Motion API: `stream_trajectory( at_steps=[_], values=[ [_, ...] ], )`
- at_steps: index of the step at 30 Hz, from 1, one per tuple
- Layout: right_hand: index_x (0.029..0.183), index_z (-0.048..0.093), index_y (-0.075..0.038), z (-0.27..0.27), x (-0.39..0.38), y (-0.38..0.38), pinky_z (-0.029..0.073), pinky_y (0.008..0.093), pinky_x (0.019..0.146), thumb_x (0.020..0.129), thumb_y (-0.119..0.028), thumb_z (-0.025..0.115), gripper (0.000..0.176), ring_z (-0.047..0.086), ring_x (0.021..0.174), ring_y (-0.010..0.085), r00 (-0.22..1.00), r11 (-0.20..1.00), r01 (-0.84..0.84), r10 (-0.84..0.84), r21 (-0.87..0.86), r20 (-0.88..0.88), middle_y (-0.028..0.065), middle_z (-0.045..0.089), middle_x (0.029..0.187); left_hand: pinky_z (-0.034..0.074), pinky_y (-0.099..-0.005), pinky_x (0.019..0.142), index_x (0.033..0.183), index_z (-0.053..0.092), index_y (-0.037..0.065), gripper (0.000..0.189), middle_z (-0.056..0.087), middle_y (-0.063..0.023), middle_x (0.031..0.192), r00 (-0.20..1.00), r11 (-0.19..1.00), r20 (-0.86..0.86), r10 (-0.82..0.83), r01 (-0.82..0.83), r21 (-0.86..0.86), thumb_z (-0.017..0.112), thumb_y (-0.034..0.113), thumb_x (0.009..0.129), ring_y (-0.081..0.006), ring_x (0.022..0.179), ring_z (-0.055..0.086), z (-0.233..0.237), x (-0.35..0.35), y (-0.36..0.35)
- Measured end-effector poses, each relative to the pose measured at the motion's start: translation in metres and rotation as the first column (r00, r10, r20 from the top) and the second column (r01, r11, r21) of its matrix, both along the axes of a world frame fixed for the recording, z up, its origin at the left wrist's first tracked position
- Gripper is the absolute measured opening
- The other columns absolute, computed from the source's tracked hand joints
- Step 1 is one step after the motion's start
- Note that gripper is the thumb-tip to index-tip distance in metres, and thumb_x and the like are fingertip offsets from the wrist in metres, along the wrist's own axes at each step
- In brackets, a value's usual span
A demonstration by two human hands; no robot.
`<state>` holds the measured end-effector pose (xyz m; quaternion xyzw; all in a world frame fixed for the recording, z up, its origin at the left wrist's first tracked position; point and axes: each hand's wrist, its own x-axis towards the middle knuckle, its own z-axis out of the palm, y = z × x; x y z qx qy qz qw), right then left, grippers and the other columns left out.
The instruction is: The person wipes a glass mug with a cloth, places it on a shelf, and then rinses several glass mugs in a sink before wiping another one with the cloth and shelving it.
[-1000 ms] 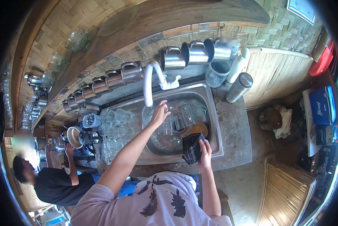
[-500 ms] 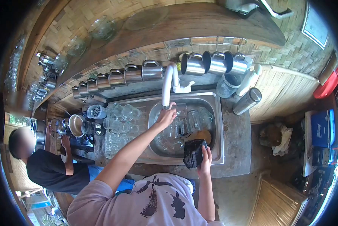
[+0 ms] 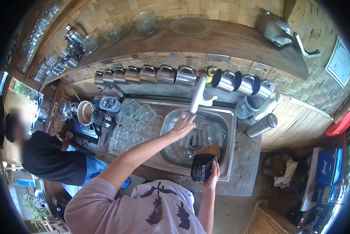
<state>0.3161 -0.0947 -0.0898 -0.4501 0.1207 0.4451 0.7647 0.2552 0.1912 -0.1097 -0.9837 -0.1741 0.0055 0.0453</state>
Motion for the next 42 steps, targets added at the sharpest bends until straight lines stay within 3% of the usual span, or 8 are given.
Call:
stream_trajectory(
  at_steps=[5, 10, 19, 21, 27, 30, 37, 42],
  values=[
    [0.135, 0.051, -0.004, -0.002, -0.003, 0.003, 0.053, 0.0352, 0.086, 0.096, -0.034, 0.062, 0.051, 0.062, 0.107, 0.0200, 0.994, 0.995, -0.072, 0.067, 0.063, 0.089, 0.0073, 0.060, 0.122, 0.036, -0.0707, 0.105, 0.090, 0.076, 0.004, 0.019, 0.054, -0.0176, 0.124, 0.981, 0.869, -0.172, -0.091, 0.163, 0.467, 0.067, 0.019, 0.082, -0.0350, 0.115, 0.058, 0.018, -0.004, -0.028],
    [0.130, 0.055, -0.004, -0.011, -0.011, 0.004, 0.053, 0.0339, 0.086, 0.096, -0.033, 0.061, 0.045, 0.064, 0.104, 0.0195, 0.994, 0.997, -0.054, 0.048, 0.055, 0.101, 0.0055, 0.063, 0.117, 0.032, -0.0704, 0.107, 0.097, 0.076, 0.004, 0.030, 0.054, -0.0162, 0.119, 0.957, 0.786, -0.277, -0.088, 0.238, 0.571, 0.059, 0.026, 0.086, -0.0360, 0.113, 0.058, 0.036, -0.020, -0.054],
    [0.131, 0.058, -0.009, 0.018, -0.025, -0.002, 0.051, 0.0416, 0.096, 0.099, -0.045, 0.050, 0.049, 0.063, 0.111, 0.0248, 0.978, 0.922, -0.161, 0.197, 0.351, -0.070, 0.0069, 0.066, 0.123, 0.030, -0.0727, 0.105, 0.117, 0.072, 0.009, 0.031, 0.055, -0.0111, 0.137, 0.934, 0.910, -0.310, 0.179, -0.038, 0.413, 0.056, 0.020, 0.092, -0.0320, 0.116, 0.061, 0.031, -0.049, -0.075],
    [0.124, 0.064, -0.013, 0.033, -0.031, -0.001, 0.051, 0.0415, 0.094, 0.097, -0.048, 0.053, 0.046, 0.064, 0.109, 0.0245, 0.969, 0.931, -0.129, 0.191, 0.341, -0.156, 0.0038, 0.068, 0.119, 0.032, -0.0722, 0.100, 0.112, 0.073, 0.008, 0.029, 0.052, -0.0118, 0.141, 0.895, 0.941, -0.294, 0.335, -0.335, 0.051, 0.064, 0.021, 0.087, -0.0315, 0.116, 0.061, 0.027, -0.050, -0.058],
    [0.125, 0.061, -0.011, 0.028, -0.037, 0.011, 0.049, 0.0441, 0.096, 0.096, -0.054, 0.051, 0.052, 0.062, 0.112, 0.0261, 0.987, 0.939, -0.154, 0.133, 0.309, 0.089, 0.0057, 0.065, 0.121, 0.050, -0.0347, 0.063, 0.075, 0.068, 0.007, 0.034, 0.067, -0.0085, 0.067, 0.806, 0.450, -0.112, 0.581, -0.433, -0.781, 0.085, 0.037, 0.075, -0.0231, 0.069, 0.067, 0.032, -0.110, -0.036],
    [0.128, 0.058, -0.011, 0.038, -0.047, 0.020, 0.048, 0.0443, 0.097, 0.096, -0.053, 0.049, 0.054, 0.060, 0.115, 0.0265, 0.989, 0.950, -0.106, 0.070, 0.294, 0.130, 0.0067, 0.063, 0.124, 0.048, -0.0339, 0.061, 0.072, 0.066, 0.006, 0.038, 0.067, -0.0069, 0.070, 0.750, 0.220, -0.032, 0.661, -0.235, -0.947, 0.085, 0.038, 0.076, -0.0193, 0.066, 0.064, 0.030, -0.130, -0.041],
    [0.132, 0.055, -0.010, 0.033, -0.057, 0.033, 0.045, 0.0454, 0.101, 0.098, -0.047, 0.045, 0.052, 0.055, 0.121, 0.0269, 0.975, 0.920, -0.051, -0.039, 0.388, 0.220, 0.0088, 0.058, 0.130, 0.057, -0.0335, 0.067, 0.091, 0.068, 0.010, 0.031, 0.069, -0.0037, 0.080, 0.626, -0.444, -0.295, 0.722, 0.092, -0.891, 0.080, 0.038, 0.084, -0.0157, 0.075, 0.070, 0.039, -0.163, -0.074],
    [0.138, 0.050, -0.009, 0.051, -0.067, 0.026, 0.041, 0.0451, 0.105, 0.100, -0.039, 0.043, 0.049, 0.048, 0.128, 0.0275, 0.925, 0.926, -0.013, -0.132, 0.377, 0.356, 0.0104, 0.049, 0.139, 0.062, -0.0366, 0.073, 0.099, 0.066, 0.009, 0.032, 0.067, -0.0042, 0.088, 0.663, -0.609, -0.267, 0.699, 0.356, -0.709, 0.075, 0.038, 0.088, -0.0184, 0.081, 0.070, 0.050, -0.190, -0.101]
  ],
)
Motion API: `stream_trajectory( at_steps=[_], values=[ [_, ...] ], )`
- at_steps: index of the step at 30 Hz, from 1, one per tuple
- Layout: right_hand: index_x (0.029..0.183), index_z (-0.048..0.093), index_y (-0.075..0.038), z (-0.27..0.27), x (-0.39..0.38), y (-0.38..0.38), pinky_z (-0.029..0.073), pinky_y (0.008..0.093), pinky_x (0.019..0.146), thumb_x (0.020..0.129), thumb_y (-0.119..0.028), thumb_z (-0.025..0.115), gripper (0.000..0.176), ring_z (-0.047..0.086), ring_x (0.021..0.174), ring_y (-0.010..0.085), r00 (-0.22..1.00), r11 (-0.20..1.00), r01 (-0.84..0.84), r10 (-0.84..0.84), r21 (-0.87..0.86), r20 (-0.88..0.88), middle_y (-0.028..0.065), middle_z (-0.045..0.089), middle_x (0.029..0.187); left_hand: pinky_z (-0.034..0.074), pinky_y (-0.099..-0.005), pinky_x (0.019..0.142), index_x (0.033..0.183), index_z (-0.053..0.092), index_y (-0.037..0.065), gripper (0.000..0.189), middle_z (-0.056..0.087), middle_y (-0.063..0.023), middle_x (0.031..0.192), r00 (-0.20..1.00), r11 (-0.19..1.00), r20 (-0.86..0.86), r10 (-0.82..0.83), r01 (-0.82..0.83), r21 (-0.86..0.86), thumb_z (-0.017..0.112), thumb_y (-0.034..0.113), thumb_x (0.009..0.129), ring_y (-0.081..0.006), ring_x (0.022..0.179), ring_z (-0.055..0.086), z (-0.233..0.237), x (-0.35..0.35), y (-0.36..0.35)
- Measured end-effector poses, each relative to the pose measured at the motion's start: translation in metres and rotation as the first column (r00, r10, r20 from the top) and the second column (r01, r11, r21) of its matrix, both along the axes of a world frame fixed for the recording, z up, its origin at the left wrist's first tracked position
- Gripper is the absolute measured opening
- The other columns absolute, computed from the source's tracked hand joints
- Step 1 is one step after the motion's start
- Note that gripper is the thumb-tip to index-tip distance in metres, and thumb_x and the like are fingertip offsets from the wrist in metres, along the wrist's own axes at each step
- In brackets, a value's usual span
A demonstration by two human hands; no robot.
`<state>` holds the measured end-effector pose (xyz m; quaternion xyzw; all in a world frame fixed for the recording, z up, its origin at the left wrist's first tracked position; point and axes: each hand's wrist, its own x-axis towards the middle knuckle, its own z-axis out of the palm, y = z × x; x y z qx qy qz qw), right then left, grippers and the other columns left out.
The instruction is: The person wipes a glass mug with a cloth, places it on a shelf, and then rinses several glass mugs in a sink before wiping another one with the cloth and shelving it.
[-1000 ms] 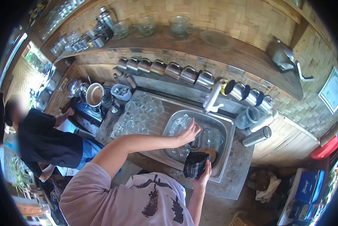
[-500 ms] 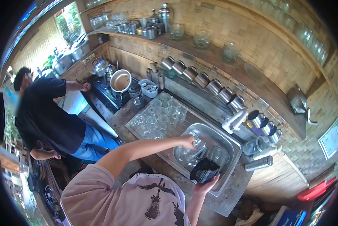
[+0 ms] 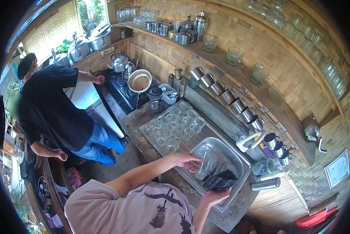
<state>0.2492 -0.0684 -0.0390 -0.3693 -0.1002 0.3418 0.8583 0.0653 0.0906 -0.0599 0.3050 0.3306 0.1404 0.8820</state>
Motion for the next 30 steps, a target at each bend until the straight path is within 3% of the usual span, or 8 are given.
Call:
stream_trajectory(
  at_steps=[8, 12, 16, 20, 25, 28, 29, 30],
  values=[
    [0.138, 0.049, -0.001, 0.022, -0.020, -0.007, 0.042, 0.0301, 0.098, 0.100, -0.030, 0.056, 0.049, 0.054, 0.115, 0.0189, 0.869, 0.935, -0.214, 0.314, -0.281, 0.382, 0.0067, 0.056, 0.127, 0.060, -0.0321, 0.071, 0.102, 0.068, 0.005, 0.033, 0.071, -0.0057, 0.090, 0.976, 0.998, 0.212, 0.043, -0.031, -0.056, 0.071, 0.036, 0.092, -0.0188, 0.077, 0.071, -0.002, -0.010, -0.013],
    [0.130, 0.054, 0.006, 0.065, -0.039, -0.003, 0.044, 0.0323, 0.097, 0.095, -0.015, 0.065, 0.042, 0.060, 0.107, 0.0223, 0.407, 0.864, -0.150, 0.497, -0.480, 0.766, 0.0150, 0.063, 0.119, 0.054, -0.0277, 0.073, 0.086, 0.062, 0.008, 0.023, 0.069, -0.0035, 0.088, 0.992, 0.943, 0.108, 0.061, -0.093, 0.321, 0.071, 0.028, 0.093, -0.0124, 0.082, 0.068, 0.018, -0.023, -0.012],
    [0.127, 0.056, 0.008, 0.085, -0.044, 0.016, 0.045, 0.0370, 0.099, 0.094, -0.020, 0.068, 0.045, 0.060, 0.118, 0.0378, 0.199, 0.890, -0.044, 0.453, -0.453, 0.869, 0.0277, 0.059, 0.128, 0.049, -0.0234, 0.074, 0.073, 0.052, 0.011, 0.032, 0.065, 0.0006, 0.083, 0.994, 0.826, 0.010, 0.106, -0.094, 0.555, 0.073, 0.026, 0.093, -0.0098, 0.083, 0.065, 0.045, -0.032, -0.023],
    [0.129, 0.054, 0.011, 0.098, -0.048, 0.045, 0.044, 0.0385, 0.102, 0.094, -0.016, 0.067, 0.046, 0.057, 0.124, 0.0383, 0.239, 0.904, 0.009, 0.413, -0.427, 0.879, 0.0279, 0.058, 0.131, 0.047, -0.0217, 0.074, 0.071, 0.046, 0.012, 0.034, 0.054, 0.0063, 0.074, 0.957, 0.700, -0.087, 0.276, -0.139, 0.701, 0.072, 0.018, 0.093, -0.0052, 0.079, 0.057, 0.057, -0.024, -0.043],
    [0.125, 0.059, 0.005, 0.094, -0.069, 0.042, 0.049, 0.0455, 0.094, 0.090, -0.017, 0.071, 0.043, 0.057, 0.116, 0.0463, 0.107, 0.936, 0.184, 0.284, -0.299, 0.953, 0.0288, 0.056, 0.130, 0.033, -0.0194, 0.061, 0.071, 0.042, 0.014, 0.037, 0.052, 0.0068, 0.074, 0.832, 0.593, 0.247, 0.497, -0.533, 0.604, 0.072, 0.014, 0.092, -0.0003, 0.075, 0.050, 0.069, -0.015, -0.046],
    [0.123, 0.059, 0.008, 0.071, -0.079, 0.021, 0.047, 0.0454, 0.097, 0.090, -0.013, 0.072, 0.041, 0.056, 0.116, 0.0505, 0.141, 0.931, 0.188, 0.290, -0.313, 0.947, 0.0334, 0.055, 0.129, 0.036, -0.0202, 0.063, 0.071, 0.041, 0.014, 0.038, 0.056, 0.0049, 0.080, 0.837, 0.564, 0.222, 0.499, -0.509, 0.650, 0.072, 0.012, 0.092, -0.0014, 0.076, 0.049, 0.098, -0.036, -0.041],
    [0.123, 0.058, 0.009, 0.064, -0.082, 0.018, 0.047, 0.0457, 0.097, 0.090, -0.013, 0.072, 0.042, 0.056, 0.116, 0.0511, 0.153, 0.931, 0.194, 0.281, -0.308, 0.947, 0.0340, 0.055, 0.129, 0.038, -0.0221, 0.065, 0.071, 0.040, 0.012, 0.039, 0.060, 0.0022, 0.090, 0.877, 0.580, -0.002, 0.481, -0.317, 0.750, 0.073, 0.010, 0.091, -0.0022, 0.079, 0.051, 0.095, -0.048, -0.035],
    [0.123, 0.057, 0.010, 0.060, -0.085, 0.015, 0.047, 0.0460, 0.097, 0.089, -0.013, 0.072, 0.044, 0.055, 0.116, 0.0517, 0.168, 0.930, 0.203, 0.274, -0.306, 0.947, 0.0345, 0.055, 0.129, 0.039, -0.0234, 0.066, 0.071, 0.040, 0.011, 0.039, 0.060, 0.0005, 0.093, 0.899, 0.551, 0.038, 0.437, -0.301, 0.778, 0.073, 0.008, 0.089, -0.0040, 0.081, 0.053, 0.096, -0.052, -0.033]
  ],
)
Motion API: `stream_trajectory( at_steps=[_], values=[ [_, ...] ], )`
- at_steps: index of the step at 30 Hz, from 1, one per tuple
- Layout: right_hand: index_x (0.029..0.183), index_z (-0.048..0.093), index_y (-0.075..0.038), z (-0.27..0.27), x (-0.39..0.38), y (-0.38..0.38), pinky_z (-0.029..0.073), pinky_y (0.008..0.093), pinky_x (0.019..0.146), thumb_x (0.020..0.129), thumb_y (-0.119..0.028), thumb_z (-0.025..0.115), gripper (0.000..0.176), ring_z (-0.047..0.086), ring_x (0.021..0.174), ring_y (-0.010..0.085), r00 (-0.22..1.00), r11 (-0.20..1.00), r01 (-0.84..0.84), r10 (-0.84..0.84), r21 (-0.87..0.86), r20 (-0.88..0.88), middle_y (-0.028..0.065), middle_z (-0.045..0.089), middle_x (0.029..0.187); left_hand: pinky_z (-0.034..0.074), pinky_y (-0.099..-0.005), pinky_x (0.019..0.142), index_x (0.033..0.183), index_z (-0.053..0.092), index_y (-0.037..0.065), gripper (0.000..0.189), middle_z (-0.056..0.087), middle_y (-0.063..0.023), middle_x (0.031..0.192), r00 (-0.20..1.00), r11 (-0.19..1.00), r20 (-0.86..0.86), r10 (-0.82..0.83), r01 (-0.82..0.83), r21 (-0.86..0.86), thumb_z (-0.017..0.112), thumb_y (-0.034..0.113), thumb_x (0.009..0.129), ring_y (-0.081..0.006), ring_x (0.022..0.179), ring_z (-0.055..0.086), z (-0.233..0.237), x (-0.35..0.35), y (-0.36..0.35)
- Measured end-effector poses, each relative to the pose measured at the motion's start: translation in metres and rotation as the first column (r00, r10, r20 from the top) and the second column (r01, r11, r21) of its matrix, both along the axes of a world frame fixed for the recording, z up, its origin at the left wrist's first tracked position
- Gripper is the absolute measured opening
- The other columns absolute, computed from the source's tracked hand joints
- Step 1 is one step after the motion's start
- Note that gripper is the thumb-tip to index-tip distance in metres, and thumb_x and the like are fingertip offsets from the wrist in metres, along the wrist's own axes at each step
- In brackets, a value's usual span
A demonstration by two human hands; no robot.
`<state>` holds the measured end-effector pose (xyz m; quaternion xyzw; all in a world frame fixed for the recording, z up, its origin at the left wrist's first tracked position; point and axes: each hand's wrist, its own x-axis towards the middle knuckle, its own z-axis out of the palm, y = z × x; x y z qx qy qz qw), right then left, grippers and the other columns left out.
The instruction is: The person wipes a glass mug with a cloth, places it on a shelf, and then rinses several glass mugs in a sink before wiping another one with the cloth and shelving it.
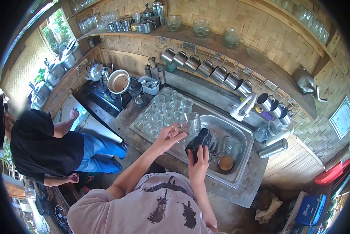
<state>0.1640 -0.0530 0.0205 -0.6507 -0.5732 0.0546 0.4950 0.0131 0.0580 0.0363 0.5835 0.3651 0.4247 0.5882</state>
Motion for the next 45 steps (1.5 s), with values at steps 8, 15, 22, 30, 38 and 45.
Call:
stream_trajectory(
  at_steps=[8, 15, 22, 30, 38, 45],
  values=[
    [0.121, 0.054, 0.010, 0.029, 0.009, 0.014, 0.048, 0.0472, 0.092, 0.088, -0.016, 0.075, 0.047, 0.057, 0.107, 0.0513, 0.999, 0.987, 0.010, -0.016, 0.160, 0.032, 0.0347, 0.054, 0.125, 0.045, -0.0343, 0.080, 0.072, 0.043, 0.007, 0.035, 0.057, -0.0126, 0.099, 0.981, 0.887, -0.190, -0.035, 0.118, 0.446, 0.076, -0.002, 0.077, -0.0291, 0.095, 0.058, 0.017, 0.000, -0.031],
    [0.106, 0.059, 0.002, 0.079, 0.033, 0.032, 0.049, 0.0466, 0.089, 0.073, -0.008, 0.080, 0.041, 0.057, 0.108, 0.0407, 0.884, 0.902, -0.423, 0.389, 0.086, 0.260, 0.0180, 0.061, 0.108, 0.049, -0.0360, 0.083, 0.067, 0.044, 0.005, 0.035, 0.061, -0.0161, 0.111, 0.926, 0.817, -0.314, 0.210, 0.010, 0.576, 0.077, -0.005, 0.067, -0.0319, 0.100, 0.064, 0.027, -0.006, -0.044],
    [0.102, 0.062, 0.001, 0.082, 0.054, 0.039, 0.047, 0.0439, 0.094, 0.075, -0.018, 0.083, 0.039, 0.060, 0.102, 0.0363, 0.788, 0.785, -0.613, 0.598, 0.087, 0.147, 0.0152, 0.063, 0.100, 0.048, -0.0311, 0.080, 0.066, 0.047, 0.007, 0.036, 0.066, -0.0118, 0.104, 0.949, 0.875, -0.316, 0.008, 0.147, 0.462, 0.082, 0.007, 0.077, -0.0202, 0.091, 0.068, 0.048, -0.030, -0.045],
    [0.109, 0.065, 0.000, 0.091, 0.084, 0.045, 0.044, 0.0329, 0.087, 0.085, -0.016, 0.077, 0.032, 0.058, 0.093, 0.0201, 0.461, 0.538, -0.842, 0.672, -0.046, -0.580, 0.0076, 0.062, 0.096, 0.051, -0.0271, 0.085, 0.070, 0.048, 0.007, 0.032, 0.068, -0.0082, 0.114, 0.930, 0.870, 0.265, -0.257, 0.342, -0.356, 0.073, 0.010, 0.090, -0.0118, 0.095, 0.065, 0.056, -0.025, -0.067],
    [0.099, 0.068, -0.002, 0.080, 0.068, 0.050, 0.034, 0.0397, 0.094, 0.083, -0.023, 0.078, 0.028, 0.060, 0.088, 0.0245, 0.799, 0.794, -0.595, 0.601, -0.123, 0.017, 0.0111, 0.066, 0.087, 0.041, -0.0282, 0.062, 0.068, 0.045, 0.003, 0.037, 0.052, -0.0026, 0.078, 0.948, 0.964, -0.315, 0.038, 0.048, 0.262, 0.077, 0.008, 0.085, -0.0068, 0.069, 0.048, 0.023, 0.003, -0.057],
    [0.105, 0.067, 0.004, 0.081, 0.099, 0.052, 0.044, 0.0266, 0.080, 0.082, -0.024, 0.080, 0.038, 0.057, 0.089, 0.0119, 0.443, 0.525, -0.846, 0.600, -0.090, -0.666, 0.0033, 0.064, 0.092, 0.050, -0.0300, 0.076, 0.082, 0.061, 0.006, 0.015, 0.066, -0.0045, 0.097, 0.968, 0.893, 0.105, -0.229, 0.252, -0.374, 0.071, 0.010, 0.092, -0.0162, 0.080, 0.064, 0.057, -0.004, -0.065]
  ],
)
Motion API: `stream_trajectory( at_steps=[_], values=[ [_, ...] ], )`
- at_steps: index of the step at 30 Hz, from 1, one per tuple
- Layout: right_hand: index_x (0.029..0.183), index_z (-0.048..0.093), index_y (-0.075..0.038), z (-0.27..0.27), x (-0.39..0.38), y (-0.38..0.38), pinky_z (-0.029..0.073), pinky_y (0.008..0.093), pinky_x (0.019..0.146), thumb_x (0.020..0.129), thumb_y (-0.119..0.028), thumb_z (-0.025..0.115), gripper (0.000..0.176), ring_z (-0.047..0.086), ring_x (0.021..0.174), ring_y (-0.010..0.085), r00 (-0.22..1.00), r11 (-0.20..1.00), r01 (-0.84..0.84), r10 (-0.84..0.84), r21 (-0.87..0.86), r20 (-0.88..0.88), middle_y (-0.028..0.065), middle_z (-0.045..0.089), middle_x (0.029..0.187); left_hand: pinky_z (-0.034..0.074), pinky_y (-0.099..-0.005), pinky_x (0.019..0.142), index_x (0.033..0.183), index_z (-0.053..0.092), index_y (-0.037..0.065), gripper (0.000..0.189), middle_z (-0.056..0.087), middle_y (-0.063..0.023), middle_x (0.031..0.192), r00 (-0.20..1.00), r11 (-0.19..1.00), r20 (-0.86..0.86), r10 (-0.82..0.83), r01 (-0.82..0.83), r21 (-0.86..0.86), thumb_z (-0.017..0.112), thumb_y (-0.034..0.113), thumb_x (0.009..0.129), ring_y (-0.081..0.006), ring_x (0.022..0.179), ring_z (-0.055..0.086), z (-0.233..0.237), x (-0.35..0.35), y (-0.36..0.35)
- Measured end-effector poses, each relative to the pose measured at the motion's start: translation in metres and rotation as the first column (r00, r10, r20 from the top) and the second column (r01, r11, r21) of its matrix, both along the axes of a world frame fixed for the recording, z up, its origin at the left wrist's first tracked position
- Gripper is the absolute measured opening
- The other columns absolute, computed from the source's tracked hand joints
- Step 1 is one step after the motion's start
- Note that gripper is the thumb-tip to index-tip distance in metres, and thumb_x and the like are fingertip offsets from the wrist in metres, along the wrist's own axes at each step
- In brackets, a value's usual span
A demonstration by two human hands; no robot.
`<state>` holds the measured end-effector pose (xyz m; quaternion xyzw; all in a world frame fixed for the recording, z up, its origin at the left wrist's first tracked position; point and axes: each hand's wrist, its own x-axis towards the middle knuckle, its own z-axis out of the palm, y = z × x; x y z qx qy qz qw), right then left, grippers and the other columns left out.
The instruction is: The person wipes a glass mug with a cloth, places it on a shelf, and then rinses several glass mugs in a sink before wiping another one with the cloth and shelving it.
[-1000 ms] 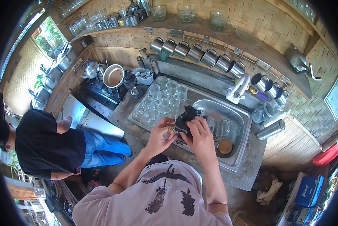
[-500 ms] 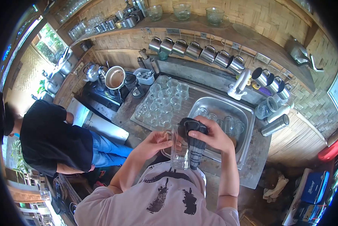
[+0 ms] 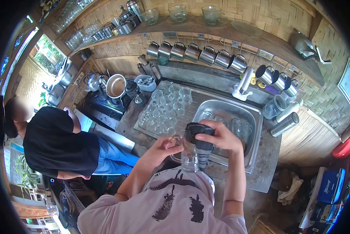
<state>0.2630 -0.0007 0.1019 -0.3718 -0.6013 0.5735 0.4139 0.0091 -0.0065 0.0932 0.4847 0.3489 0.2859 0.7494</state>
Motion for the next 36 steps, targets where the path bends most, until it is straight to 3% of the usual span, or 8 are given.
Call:
stream_trajectory(
  at_steps=[5, 13, 17, 22, 26, 28, 34, 36],
  values=[
    [0.105, 0.068, 0.004, -0.026, 0.005, 0.011, 0.044, 0.0240, 0.080, 0.078, -0.034, 0.083, 0.048, 0.057, 0.086, 0.0100, 0.943, 0.994, -0.043, 0.007, -0.102, -0.333, -0.0009, 0.064, 0.096, 0.053, -0.0350, 0.090, 0.106, 0.069, 0.001, 0.018, 0.069, -0.0121, 0.115, 0.894, 0.930, 0.445, -0.044, 0.199, -0.308, 0.070, 0.013, 0.093, -0.0240, 0.098, 0.070, -0.008, -0.007, 0.004],
    [0.104, 0.068, 0.003, 0.004, -0.005, 0.000, 0.047, 0.0249, 0.075, 0.091, -0.017, 0.073, 0.024, 0.056, 0.086, 0.0058, 0.988, 0.998, 0.062, -0.059, -0.019, 0.141, 0.0037, 0.066, 0.093, 0.048, -0.0282, 0.069, 0.082, 0.061, 0.005, 0.020, 0.056, 0.0004, 0.079, 0.978, 0.971, -0.190, 0.084, -0.037, 0.237, 0.076, 0.016, 0.089, -0.0120, 0.074, 0.059, -0.024, 0.006, 0.009],
    [0.099, 0.068, 0.002, -0.005, -0.020, -0.001, 0.046, 0.0303, 0.064, 0.090, -0.018, 0.072, 0.022, 0.059, 0.072, 0.0109, 0.791, 0.729, 0.058, -0.450, 0.682, 0.414, 0.0119, 0.067, 0.082, 0.038, -0.0269, 0.058, 0.068, 0.043, 0.009, 0.040, 0.047, 0.0039, 0.070, 0.937, 0.753, -0.234, 0.261, -0.046, 0.657, 0.079, 0.013, 0.085, -0.0062, 0.063, 0.045, -0.051, 0.017, 0.010],
    [0.103, 0.068, 0.002, -0.007, -0.002, 0.002, 0.045, 0.0269, 0.073, 0.090, -0.029, 0.073, 0.034, 0.059, 0.082, 0.0079, 0.996, 0.999, 0.038, -0.038, 0.003, 0.084, -0.0003, 0.064, 0.087, 0.052, -0.0285, 0.073, 0.067, 0.042, 0.010, 0.038, 0.061, 0.0001, 0.087, 0.998, 0.991, -0.017, 0.060, -0.058, 0.119, 0.074, 0.005, 0.088, -0.0106, 0.080, 0.063, -0.023, 0.015, 0.005],
    [0.113, 0.066, 0.002, -0.041, 0.016, 0.015, 0.047, 0.0217, 0.079, 0.091, -0.018, 0.073, 0.031, 0.058, 0.086, 0.0065, 0.947, 0.998, 0.017, -0.034, -0.054, -0.320, -0.0018, 0.066, 0.093, 0.055, -0.0324, 0.084, 0.077, 0.051, 0.007, 0.025, 0.068, -0.0071, 0.102, 0.991, 0.993, 0.128, 0.030, -0.015, -0.121, 0.072, 0.007, 0.090, -0.0181, 0.093, 0.068, -0.008, 0.014, 0.009],
    [0.113, 0.066, 0.002, -0.040, 0.016, 0.016, 0.047, 0.0219, 0.078, 0.092, -0.018, 0.072, 0.030, 0.058, 0.086, 0.0058, 0.956, 0.997, 0.026, -0.044, -0.067, -0.291, -0.0016, 0.066, 0.094, 0.052, -0.0354, 0.087, 0.096, 0.068, 0.000, 0.011, 0.069, -0.0112, 0.109, 0.982, 0.991, 0.188, 0.015, 0.010, -0.130, 0.068, 0.011, 0.094, -0.0247, 0.101, 0.070, -0.013, 0.012, 0.008],
    [0.104, 0.068, 0.000, 0.000, -0.001, 0.004, 0.045, 0.0289, 0.079, 0.091, -0.025, 0.073, 0.028, 0.059, 0.083, 0.0081, 0.997, 0.994, 0.070, -0.067, -0.084, 0.037, 0.0020, 0.067, 0.089, 0.050, -0.0288, 0.078, 0.074, 0.054, 0.005, 0.024, 0.067, -0.0061, 0.105, 0.992, 0.980, -0.103, 0.076, -0.055, 0.191, 0.074, 0.006, 0.088, -0.0143, 0.089, 0.066, -0.028, 0.004, 0.015],
    [0.104, 0.068, -0.001, 0.010, -0.014, -0.001, 0.040, 0.0339, 0.089, 0.090, -0.028, 0.073, 0.031, 0.061, 0.085, 0.0162, 0.909, 0.949, 0.131, -0.230, 0.286, 0.348, 0.0073, 0.068, 0.092, 0.046, -0.0273, 0.073, 0.071, 0.047, 0.007, 0.032, 0.061, -0.0024, 0.094, 0.956, 0.874, -0.240, 0.169, -0.033, 0.485, 0.075, 0.003, 0.086, -0.0103, 0.081, 0.059, -0.032, 0.008, 0.012]
  ],
)
